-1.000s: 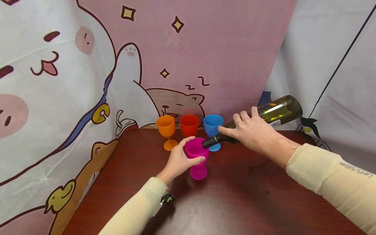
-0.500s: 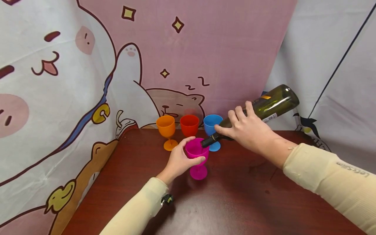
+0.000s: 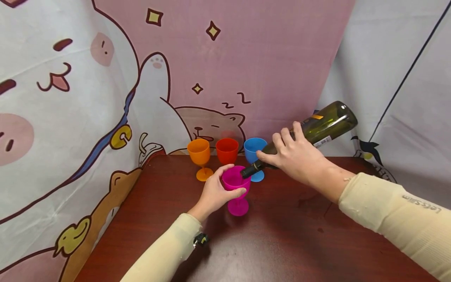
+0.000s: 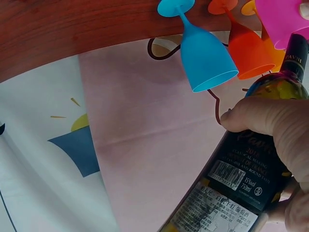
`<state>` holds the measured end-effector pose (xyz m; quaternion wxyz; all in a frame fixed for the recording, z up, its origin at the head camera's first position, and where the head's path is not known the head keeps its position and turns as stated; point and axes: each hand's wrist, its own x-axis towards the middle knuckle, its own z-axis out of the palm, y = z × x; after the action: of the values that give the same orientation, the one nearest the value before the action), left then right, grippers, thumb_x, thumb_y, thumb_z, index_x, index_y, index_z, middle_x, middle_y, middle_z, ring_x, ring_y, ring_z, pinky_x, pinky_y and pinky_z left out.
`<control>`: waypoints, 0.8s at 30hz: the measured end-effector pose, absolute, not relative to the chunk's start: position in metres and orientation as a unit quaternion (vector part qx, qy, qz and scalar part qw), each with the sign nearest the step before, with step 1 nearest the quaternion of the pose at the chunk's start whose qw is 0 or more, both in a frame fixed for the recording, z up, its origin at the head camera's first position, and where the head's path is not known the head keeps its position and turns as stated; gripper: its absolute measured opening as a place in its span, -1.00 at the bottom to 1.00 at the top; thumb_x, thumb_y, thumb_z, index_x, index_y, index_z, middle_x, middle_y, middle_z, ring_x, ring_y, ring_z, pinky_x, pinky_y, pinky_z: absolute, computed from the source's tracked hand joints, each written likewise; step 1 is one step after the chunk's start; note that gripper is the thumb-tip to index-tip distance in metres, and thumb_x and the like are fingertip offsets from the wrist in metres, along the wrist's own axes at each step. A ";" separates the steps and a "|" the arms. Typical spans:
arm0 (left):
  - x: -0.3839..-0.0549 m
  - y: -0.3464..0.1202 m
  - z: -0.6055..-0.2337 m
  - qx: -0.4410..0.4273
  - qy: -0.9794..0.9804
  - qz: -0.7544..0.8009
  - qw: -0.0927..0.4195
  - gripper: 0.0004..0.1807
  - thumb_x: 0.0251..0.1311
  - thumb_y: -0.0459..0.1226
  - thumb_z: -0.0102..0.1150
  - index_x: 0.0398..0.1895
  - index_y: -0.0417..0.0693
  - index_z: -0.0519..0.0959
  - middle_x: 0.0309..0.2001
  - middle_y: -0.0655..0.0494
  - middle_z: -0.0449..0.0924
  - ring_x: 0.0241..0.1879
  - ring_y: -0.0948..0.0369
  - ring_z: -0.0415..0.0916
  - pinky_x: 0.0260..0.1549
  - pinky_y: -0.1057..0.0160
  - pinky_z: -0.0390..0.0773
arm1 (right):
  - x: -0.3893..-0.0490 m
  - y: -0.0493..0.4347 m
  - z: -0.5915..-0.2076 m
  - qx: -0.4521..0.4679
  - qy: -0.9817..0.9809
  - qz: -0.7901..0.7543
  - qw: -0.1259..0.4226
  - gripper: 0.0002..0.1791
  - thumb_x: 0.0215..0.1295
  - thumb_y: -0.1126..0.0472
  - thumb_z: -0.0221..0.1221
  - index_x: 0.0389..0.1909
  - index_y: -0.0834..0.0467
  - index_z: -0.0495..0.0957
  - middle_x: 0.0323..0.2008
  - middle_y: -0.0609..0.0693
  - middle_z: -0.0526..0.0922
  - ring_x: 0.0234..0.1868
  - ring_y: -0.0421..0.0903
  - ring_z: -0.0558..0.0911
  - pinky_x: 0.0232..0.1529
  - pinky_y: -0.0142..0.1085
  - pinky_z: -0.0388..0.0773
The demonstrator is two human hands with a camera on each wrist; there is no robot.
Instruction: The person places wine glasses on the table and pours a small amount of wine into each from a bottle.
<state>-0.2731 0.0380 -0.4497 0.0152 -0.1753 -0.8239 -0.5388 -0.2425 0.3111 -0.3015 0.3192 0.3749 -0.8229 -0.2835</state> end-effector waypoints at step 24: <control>-0.270 0.038 -0.451 -0.164 -0.829 -0.535 0.021 -0.08 0.03 0.01 0.68 0.49 0.32 0.41 0.24 0.18 0.66 0.19 0.12 0.60 -0.04 0.16 0.81 | -0.218 0.354 -0.369 0.128 -0.954 0.248 0.109 0.18 0.05 -0.02 0.64 0.65 -0.14 0.17 0.08 0.35 0.71 -0.09 0.22 0.74 -0.24 0.09 0.69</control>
<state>-0.2702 0.0375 -0.4515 0.0208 -0.1641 -0.8286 -0.5349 -0.2182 0.3541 -0.3687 0.1093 0.1280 -0.9541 0.2478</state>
